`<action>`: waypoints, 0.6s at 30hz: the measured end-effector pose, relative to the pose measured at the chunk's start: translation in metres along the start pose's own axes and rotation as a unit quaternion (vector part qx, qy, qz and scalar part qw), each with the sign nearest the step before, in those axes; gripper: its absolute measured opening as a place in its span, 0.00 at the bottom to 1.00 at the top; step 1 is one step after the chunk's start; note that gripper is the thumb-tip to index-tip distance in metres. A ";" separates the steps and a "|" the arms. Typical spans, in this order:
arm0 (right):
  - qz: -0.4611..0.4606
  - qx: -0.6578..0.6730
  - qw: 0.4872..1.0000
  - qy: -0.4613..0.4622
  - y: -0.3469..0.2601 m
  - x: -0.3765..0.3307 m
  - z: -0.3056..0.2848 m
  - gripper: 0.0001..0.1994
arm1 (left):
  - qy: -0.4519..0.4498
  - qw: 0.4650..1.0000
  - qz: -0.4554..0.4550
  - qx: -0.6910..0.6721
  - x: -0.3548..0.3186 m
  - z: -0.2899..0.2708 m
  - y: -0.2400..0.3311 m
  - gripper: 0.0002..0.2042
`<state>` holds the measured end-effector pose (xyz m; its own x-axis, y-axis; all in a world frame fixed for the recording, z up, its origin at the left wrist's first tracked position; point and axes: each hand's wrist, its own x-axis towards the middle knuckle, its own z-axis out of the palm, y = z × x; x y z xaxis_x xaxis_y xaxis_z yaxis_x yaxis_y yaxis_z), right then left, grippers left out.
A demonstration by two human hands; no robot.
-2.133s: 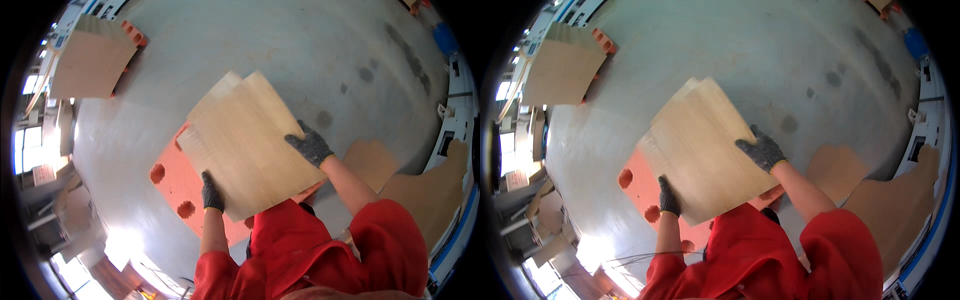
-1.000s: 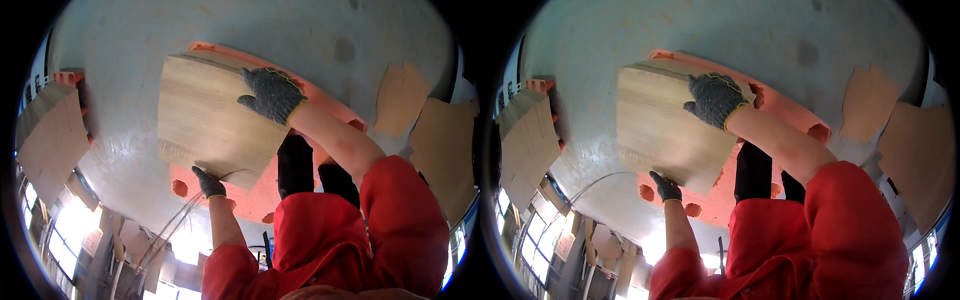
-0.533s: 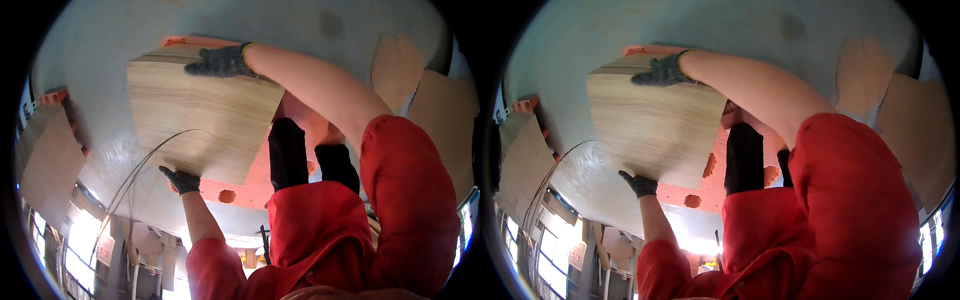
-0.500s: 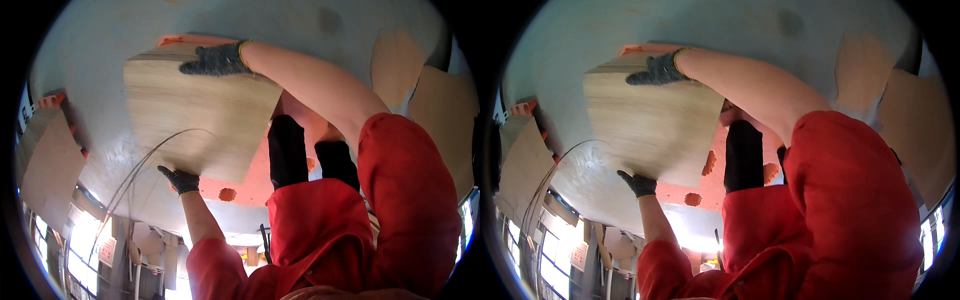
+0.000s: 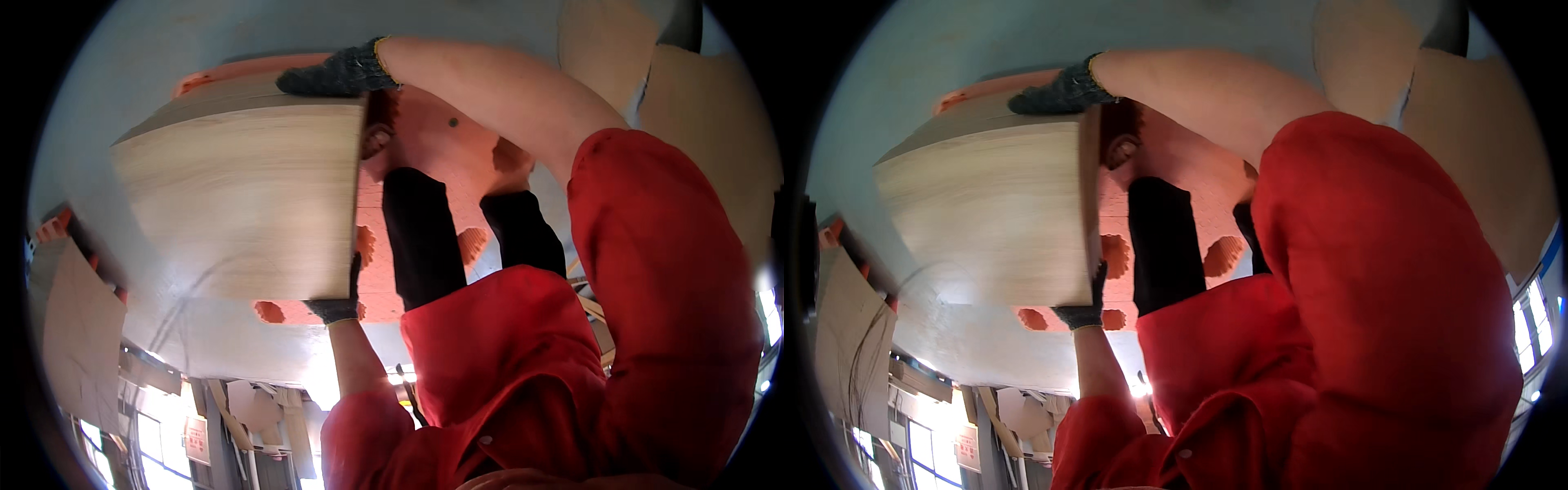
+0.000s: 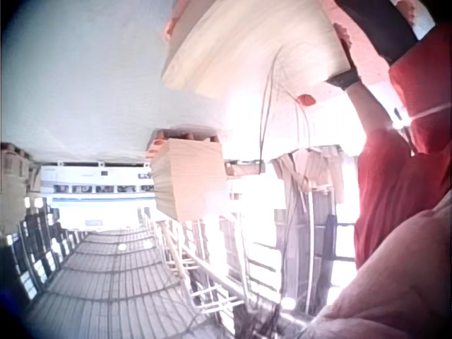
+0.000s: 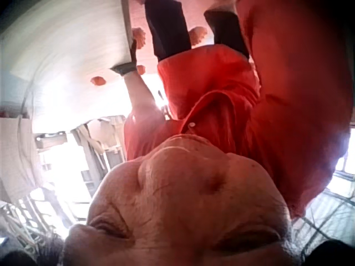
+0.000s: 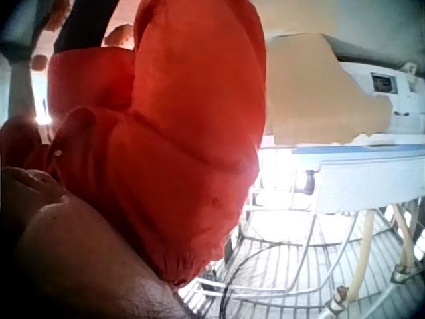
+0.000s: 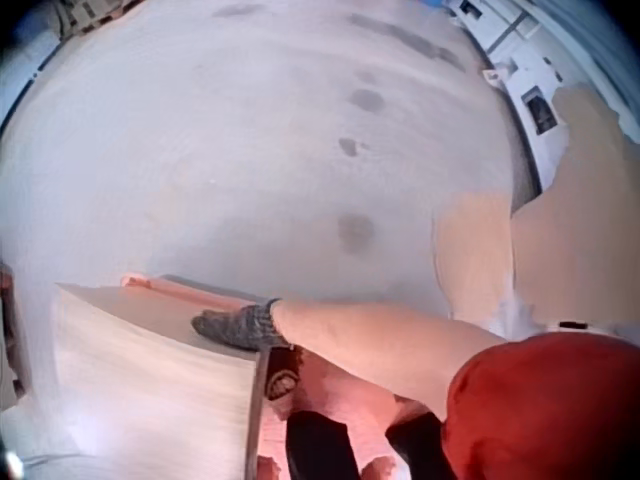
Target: The person repeatedly picks up light-colored wooden panels from a table and stacks them onto an orange pallet on the floor. They handle the panels one at a time, occasionally gathering small stacks to move them between locations within the workshop.
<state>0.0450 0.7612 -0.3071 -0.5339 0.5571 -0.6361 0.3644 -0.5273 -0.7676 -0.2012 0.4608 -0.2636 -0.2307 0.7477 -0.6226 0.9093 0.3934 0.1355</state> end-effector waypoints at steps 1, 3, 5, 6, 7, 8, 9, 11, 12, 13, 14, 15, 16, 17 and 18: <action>-0.012 0.004 1.000 0.009 0.012 0.004 0.000 0.24 | -0.030 0.999 -0.011 -0.021 0.002 0.004 0.001 0.46; -0.042 0.013 0.998 0.039 0.026 0.010 -0.004 0.24 | -0.090 0.995 -0.032 0.032 0.011 -0.009 0.022 0.48; -0.063 -0.008 0.994 0.084 0.037 0.011 -0.007 0.23 | -0.038 0.999 -0.029 -0.015 0.006 0.006 0.017 0.48; -0.071 -0.041 0.991 0.109 0.042 0.012 -0.003 0.23 | -0.011 0.999 -0.028 -0.041 0.003 0.014 0.009 0.48; -0.073 -0.106 0.981 0.143 0.047 0.012 -0.003 0.23 | -0.054 0.993 -0.029 -0.106 0.008 0.019 0.000 0.48; -0.070 -0.192 0.963 0.177 0.057 0.019 0.001 0.23 | -0.087 0.953 -0.092 -0.274 0.009 0.019 -0.011 0.48; -0.067 -0.255 0.942 0.209 0.070 0.026 0.013 0.23 | -0.118 0.881 -0.150 -0.433 0.008 0.016 -0.024 0.48; -0.038 -0.434 0.856 0.280 0.115 0.037 0.042 0.23 | -0.134 0.770 -0.208 -0.588 -0.001 0.013 -0.056 0.40; 0.017 -0.586 0.747 0.313 0.146 0.041 0.060 0.23 | -0.102 0.768 -0.252 -0.580 0.003 -0.003 -0.093 0.41; 0.129 -0.768 0.538 0.324 0.180 0.051 0.075 0.23 | -0.073 0.765 -0.292 -0.569 0.011 -0.022 -0.124 0.43; 0.234 -0.872 0.328 0.277 0.203 0.058 0.097 0.23 | -0.031 0.758 -0.332 -0.561 0.009 -0.043 -0.160 0.45; 0.304 -0.898 0.234 0.217 0.232 0.048 0.109 0.23 | 0.051 0.797 -0.339 -0.498 0.047 -0.072 -0.144 0.45; 0.228 -0.895 0.343 0.170 0.223 0.027 0.129 0.24 | 0.162 0.814 -0.366 -0.421 0.053 -0.105 -0.140 0.46; 0.147 -0.875 0.445 0.122 0.206 -0.003 0.146 0.24 | 0.198 0.848 -0.311 -0.381 0.068 -0.140 -0.152 0.46; 0.114 -0.850 0.506 0.095 0.193 -0.021 0.152 0.24 | 0.191 0.877 -0.252 -0.362 0.095 -0.166 -0.134 0.38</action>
<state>0.0104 0.5504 -0.4302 -0.3056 0.7432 -0.5952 0.6157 0.6311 0.4718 -0.4025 0.5684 -0.2127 -0.7650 0.4526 -0.4582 0.2336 0.8579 0.4576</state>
